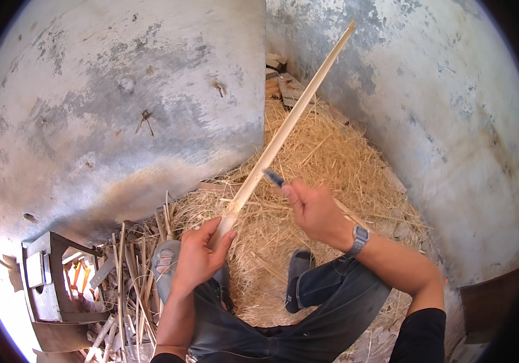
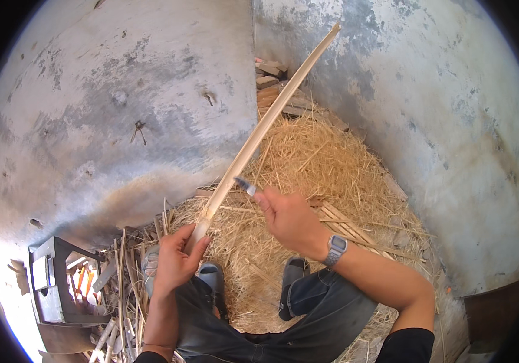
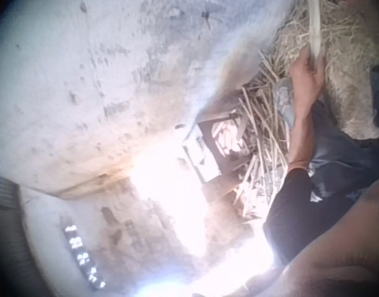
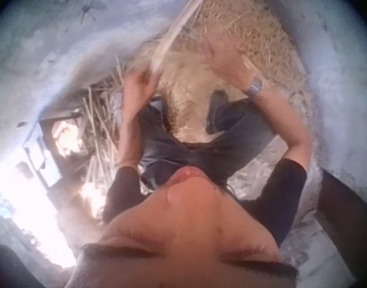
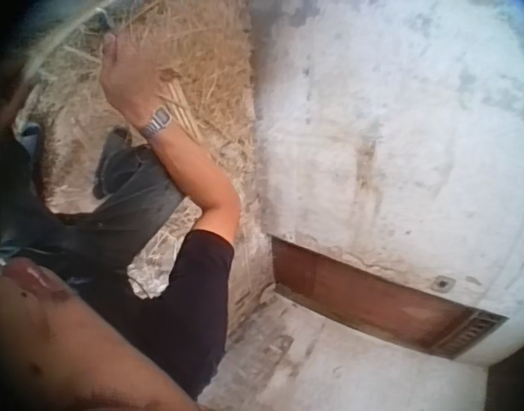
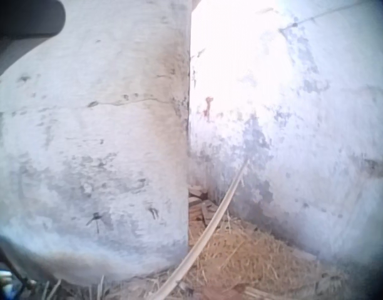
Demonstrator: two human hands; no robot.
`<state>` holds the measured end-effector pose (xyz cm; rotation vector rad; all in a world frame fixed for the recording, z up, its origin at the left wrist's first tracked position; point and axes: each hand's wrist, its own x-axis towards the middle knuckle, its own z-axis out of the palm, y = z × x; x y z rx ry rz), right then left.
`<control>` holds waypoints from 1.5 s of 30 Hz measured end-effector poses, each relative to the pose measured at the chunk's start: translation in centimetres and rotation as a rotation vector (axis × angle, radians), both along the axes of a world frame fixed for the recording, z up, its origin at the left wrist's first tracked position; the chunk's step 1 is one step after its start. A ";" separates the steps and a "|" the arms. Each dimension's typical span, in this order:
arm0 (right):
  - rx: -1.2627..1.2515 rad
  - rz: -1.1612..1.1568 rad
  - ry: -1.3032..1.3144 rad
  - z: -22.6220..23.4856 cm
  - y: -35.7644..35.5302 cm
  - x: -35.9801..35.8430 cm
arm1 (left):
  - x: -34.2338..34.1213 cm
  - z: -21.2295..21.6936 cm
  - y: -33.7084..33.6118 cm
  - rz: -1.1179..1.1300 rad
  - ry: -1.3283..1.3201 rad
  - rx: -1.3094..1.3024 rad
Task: The person uses a knife to shave thin layers off a piece of bamboo by hand while sitting on a straw-covered floor. They rotate the bamboo strip and continue shaving along its length.
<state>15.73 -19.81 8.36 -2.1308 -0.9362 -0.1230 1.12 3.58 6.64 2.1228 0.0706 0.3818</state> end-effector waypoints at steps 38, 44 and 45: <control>0.178 0.007 0.165 0.5 2.9 -0.3 | 0.9 -1.5 -0.7 0.087 -0.058 0.058; 0.081 -0.051 0.105 0.7 1.3 2.1 | 0.6 -1.6 0.2 0.139 -0.048 0.061; 0.073 -0.062 0.107 0.9 1.1 2.1 | 0.6 -1.4 0.2 0.139 -0.051 0.064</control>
